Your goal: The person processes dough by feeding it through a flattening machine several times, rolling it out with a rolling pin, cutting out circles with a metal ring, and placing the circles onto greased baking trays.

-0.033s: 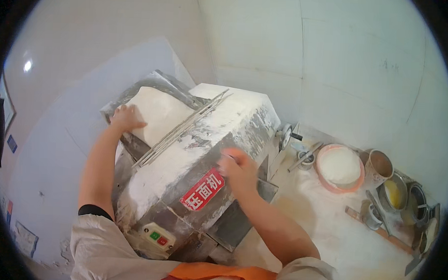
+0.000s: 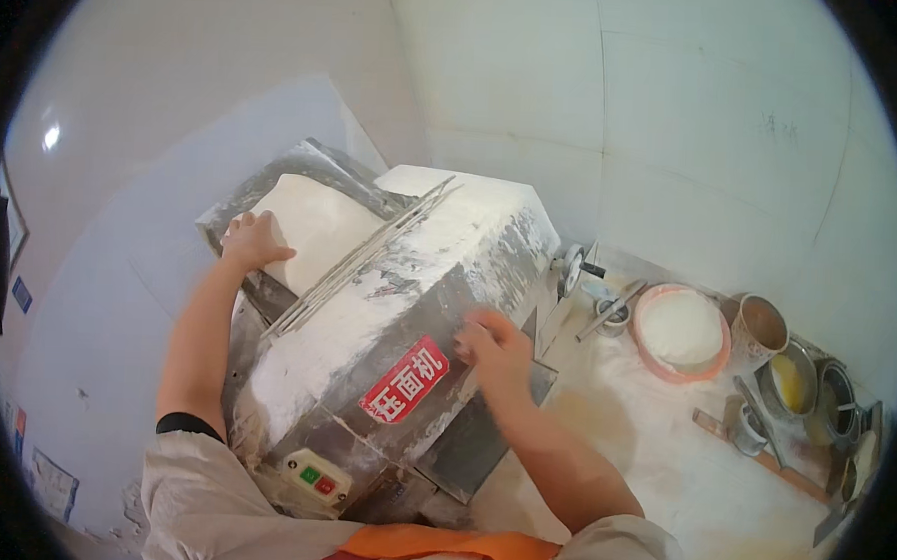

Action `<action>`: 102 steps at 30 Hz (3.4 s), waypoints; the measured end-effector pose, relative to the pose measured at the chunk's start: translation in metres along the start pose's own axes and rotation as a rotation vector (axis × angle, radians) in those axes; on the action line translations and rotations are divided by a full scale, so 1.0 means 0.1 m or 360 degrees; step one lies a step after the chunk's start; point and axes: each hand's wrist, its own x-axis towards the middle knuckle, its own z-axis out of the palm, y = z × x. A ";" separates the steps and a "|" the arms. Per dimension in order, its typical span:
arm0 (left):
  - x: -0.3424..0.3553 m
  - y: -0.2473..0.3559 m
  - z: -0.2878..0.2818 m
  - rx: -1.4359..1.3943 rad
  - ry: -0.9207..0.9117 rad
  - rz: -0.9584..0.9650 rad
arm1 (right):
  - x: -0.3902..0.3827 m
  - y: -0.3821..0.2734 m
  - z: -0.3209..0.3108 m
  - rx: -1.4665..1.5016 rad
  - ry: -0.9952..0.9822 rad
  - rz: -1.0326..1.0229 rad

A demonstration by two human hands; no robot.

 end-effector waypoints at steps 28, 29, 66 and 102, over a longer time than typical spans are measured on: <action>0.33 0.32 0.74 0.0240 0.0091 0.0890 | -0.11 2.29 -1.54 0.0264 0.0470 0.1021; 0.42 0.26 0.80 0.0142 0.0024 0.0801 | -0.03 2.39 -1.51 0.0327 0.0435 0.1031; -1.66 0.97 -0.53 -0.1440 0.0171 0.0670 | -0.73 1.60 -2.27 -0.0751 0.0558 0.0757; -4.89 3.54 1.25 -0.2626 -0.3486 0.0649 | -1.40 0.15 -3.41 0.0533 0.0683 0.0372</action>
